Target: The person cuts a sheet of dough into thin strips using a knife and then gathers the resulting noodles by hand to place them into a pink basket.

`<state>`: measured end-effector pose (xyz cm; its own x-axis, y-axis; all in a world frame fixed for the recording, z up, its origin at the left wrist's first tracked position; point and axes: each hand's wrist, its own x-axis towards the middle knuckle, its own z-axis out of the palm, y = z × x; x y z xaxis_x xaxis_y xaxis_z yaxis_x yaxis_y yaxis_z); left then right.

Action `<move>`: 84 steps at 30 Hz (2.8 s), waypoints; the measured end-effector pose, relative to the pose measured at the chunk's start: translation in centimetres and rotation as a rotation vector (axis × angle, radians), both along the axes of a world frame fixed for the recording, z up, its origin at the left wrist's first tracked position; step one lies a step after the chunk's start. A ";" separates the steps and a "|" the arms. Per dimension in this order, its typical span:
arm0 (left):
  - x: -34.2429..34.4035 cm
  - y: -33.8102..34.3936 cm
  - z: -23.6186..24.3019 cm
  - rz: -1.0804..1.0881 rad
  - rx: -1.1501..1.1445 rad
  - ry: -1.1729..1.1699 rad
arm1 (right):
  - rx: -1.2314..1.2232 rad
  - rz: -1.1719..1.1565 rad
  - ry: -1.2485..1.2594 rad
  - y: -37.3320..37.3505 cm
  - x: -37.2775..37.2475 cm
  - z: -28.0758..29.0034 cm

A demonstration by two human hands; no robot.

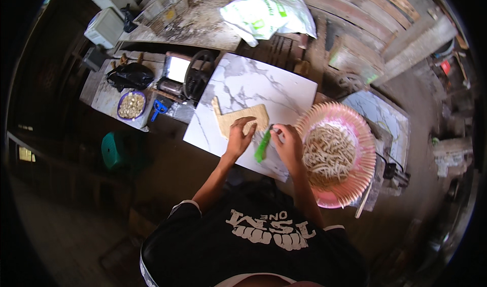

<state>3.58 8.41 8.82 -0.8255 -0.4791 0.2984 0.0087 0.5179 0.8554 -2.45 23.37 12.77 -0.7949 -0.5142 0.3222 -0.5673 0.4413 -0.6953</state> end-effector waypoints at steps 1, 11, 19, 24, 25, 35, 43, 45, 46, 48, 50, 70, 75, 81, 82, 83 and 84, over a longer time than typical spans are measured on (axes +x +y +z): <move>0.6 -1.1 -0.8 0.066 0.030 -0.039 | 0.009 0.029 0.027 -1.5 -0.4 -1.4; 2.4 -5.1 -6.6 0.244 0.090 -0.115 | 0.411 0.167 0.042 -12.0 -3.3 -9.3; 1.5 -4.3 -6.8 0.184 0.128 -0.100 | 0.350 0.202 0.045 -9.9 -3.3 -10.6; 0.6 -4.2 -6.9 0.151 0.154 -0.108 | 0.308 0.127 -0.025 -9.9 -3.4 -11.2; 0.4 -4.2 -6.9 0.157 0.156 -0.105 | 0.305 0.106 -0.019 -9.9 -3.4 -11.5; 1.0 -4.4 -6.4 0.180 0.200 -0.097 | 0.348 0.073 -0.127 -10.9 -2.3 -10.8; 1.5 -4.8 -6.4 0.117 0.217 -0.073 | 0.146 0.237 -0.177 -9.3 -3.9 -10.8; 1.3 -4.6 -4.9 0.070 0.308 -0.158 | 0.052 0.231 -0.092 -9.0 -4.1 -9.5; 1.2 -4.5 -4.7 0.045 0.349 -0.196 | 0.051 0.223 -0.087 -8.6 -4.0 -8.9; 0.6 -4.4 -4.7 -0.024 0.237 -0.124 | 0.002 0.145 -0.329 -8.2 -3.3 -5.8; -0.1 -4.2 -4.1 -0.099 0.078 -0.004 | 0.039 0.133 -0.336 -7.5 -3.4 -3.9; -4.2 4.1 4.4 -0.564 0.812 0.244 | -0.460 -0.530 -0.008 8.9 0.5 2.5; -4.6 6.5 4.5 -0.623 0.680 0.174 | -0.258 -0.483 0.064 9.9 1.3 2.3; -3.4 8.0 4.6 -0.752 0.363 -0.012 | -0.302 -0.260 -0.091 8.2 0.2 1.7; -3.3 8.0 4.4 -0.751 0.361 -0.016 | -0.337 -0.191 -0.083 8.0 0.0 1.3; -3.4 8.0 4.1 -0.748 0.296 0.000 | -0.312 -0.210 -0.173 7.8 -0.1 1.2; -3.5 7.9 3.9 -0.744 0.231 0.015 | -0.313 -0.203 -0.170 7.5 -0.1 1.2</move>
<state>0.11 16.35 12.73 -0.9507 0.1482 0.2725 0.2968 0.1800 0.9378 -2.59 30.91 13.95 -0.9253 -0.2395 0.2940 -0.3564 0.2843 -0.8900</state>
